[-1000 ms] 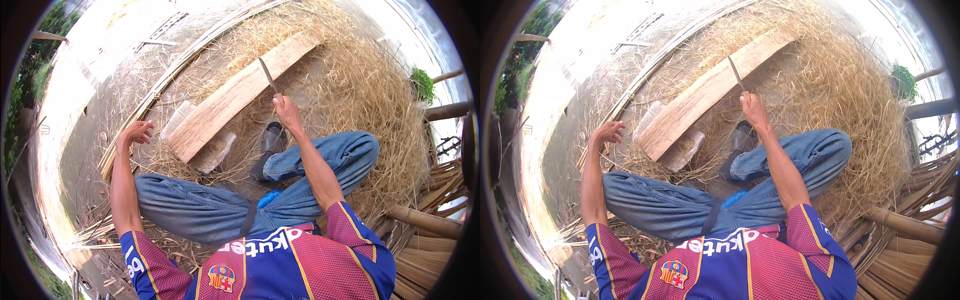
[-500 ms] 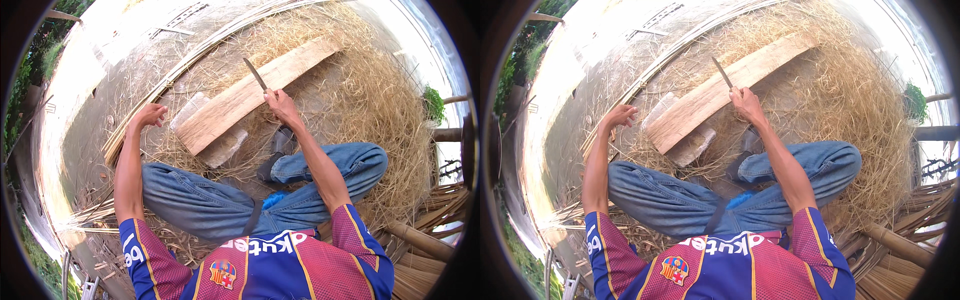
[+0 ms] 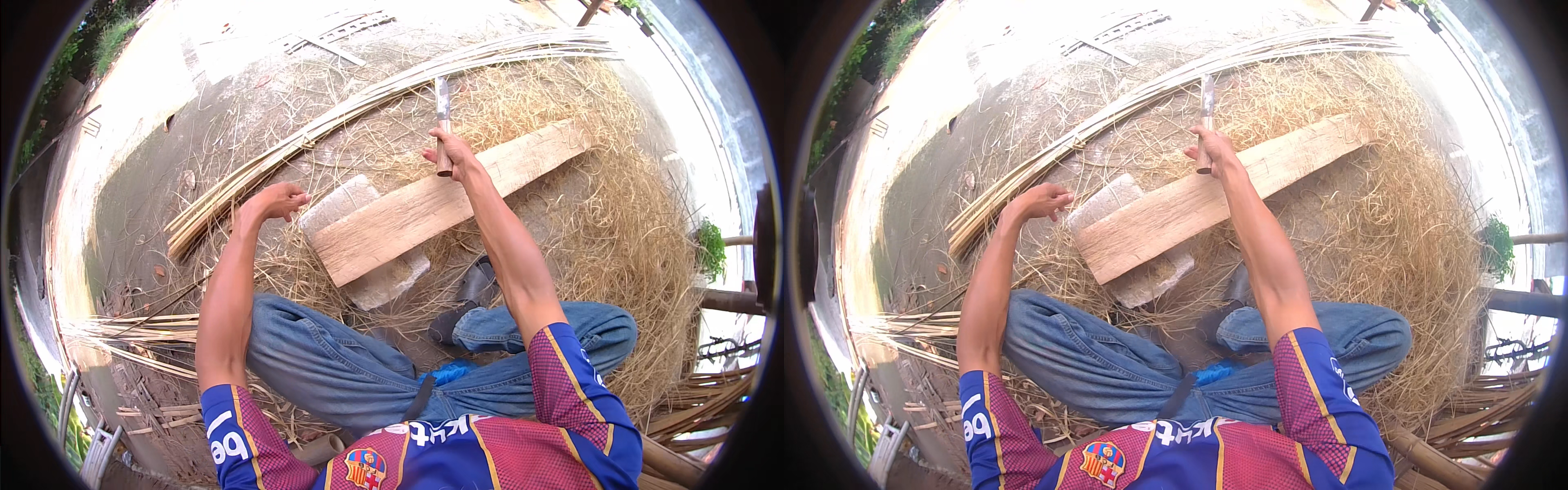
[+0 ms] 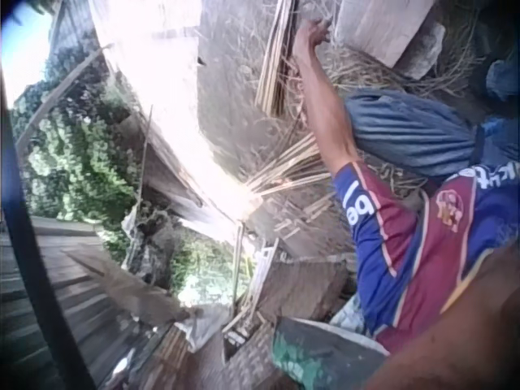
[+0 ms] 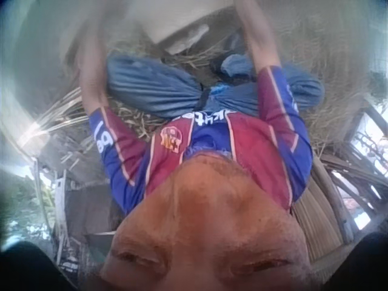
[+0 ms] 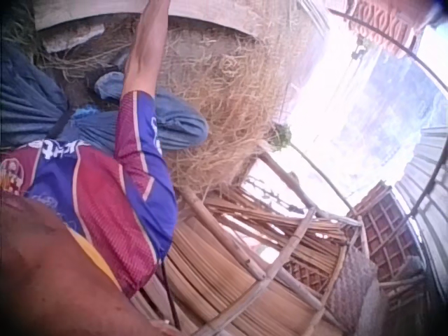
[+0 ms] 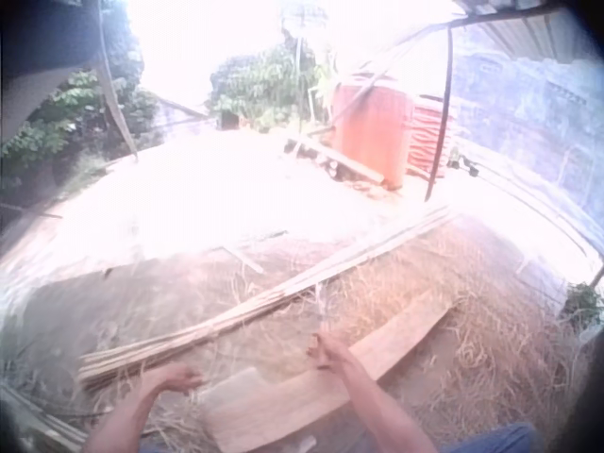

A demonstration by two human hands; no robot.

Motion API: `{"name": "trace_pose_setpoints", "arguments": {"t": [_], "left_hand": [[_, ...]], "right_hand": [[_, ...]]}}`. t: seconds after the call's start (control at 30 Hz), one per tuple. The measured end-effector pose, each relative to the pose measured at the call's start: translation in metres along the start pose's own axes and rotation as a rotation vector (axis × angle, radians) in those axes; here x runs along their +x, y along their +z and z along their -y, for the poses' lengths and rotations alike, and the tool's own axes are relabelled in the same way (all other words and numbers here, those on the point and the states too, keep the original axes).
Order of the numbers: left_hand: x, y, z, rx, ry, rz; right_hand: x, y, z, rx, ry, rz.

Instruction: The person sits on the ground and uses a machete to split a piece of bamboo into thin strips. They repeatedly strike the bamboo against a wooden block to separate the fibers, then gather the resulting strips.

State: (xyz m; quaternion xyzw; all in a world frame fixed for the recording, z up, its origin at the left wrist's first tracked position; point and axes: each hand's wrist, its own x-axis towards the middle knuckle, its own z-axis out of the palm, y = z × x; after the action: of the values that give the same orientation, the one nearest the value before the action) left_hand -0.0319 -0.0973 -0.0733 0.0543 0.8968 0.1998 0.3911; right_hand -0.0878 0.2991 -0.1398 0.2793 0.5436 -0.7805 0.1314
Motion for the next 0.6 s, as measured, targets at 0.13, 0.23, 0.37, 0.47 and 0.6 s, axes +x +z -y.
{"name": "trace_pose_setpoints", "arguments": {"t": [0.13,0.23,0.37,0.47,0.6], "left_hand": [[0.008,0.003,-0.006,0.036,0.003,-0.078],[0.028,0.010,0.017,0.094,0.110,-0.207],[0.052,0.014,-0.002,0.140,0.276,-0.480],[0.049,0.030,-0.036,0.286,0.561,-0.922],[0.022,0.022,-0.102,0.323,0.480,-0.423]], "right_hand": [[0.034,0.003,-0.006,-0.082,0.009,-0.059],[0.048,0.009,-0.013,-0.057,0.012,-0.072],[0.034,0.002,-0.014,0.106,-0.057,0.078],[-0.040,0.009,-0.007,0.007,-0.213,0.098],[-0.103,-0.015,-0.011,-0.094,-0.353,0.032]]}}
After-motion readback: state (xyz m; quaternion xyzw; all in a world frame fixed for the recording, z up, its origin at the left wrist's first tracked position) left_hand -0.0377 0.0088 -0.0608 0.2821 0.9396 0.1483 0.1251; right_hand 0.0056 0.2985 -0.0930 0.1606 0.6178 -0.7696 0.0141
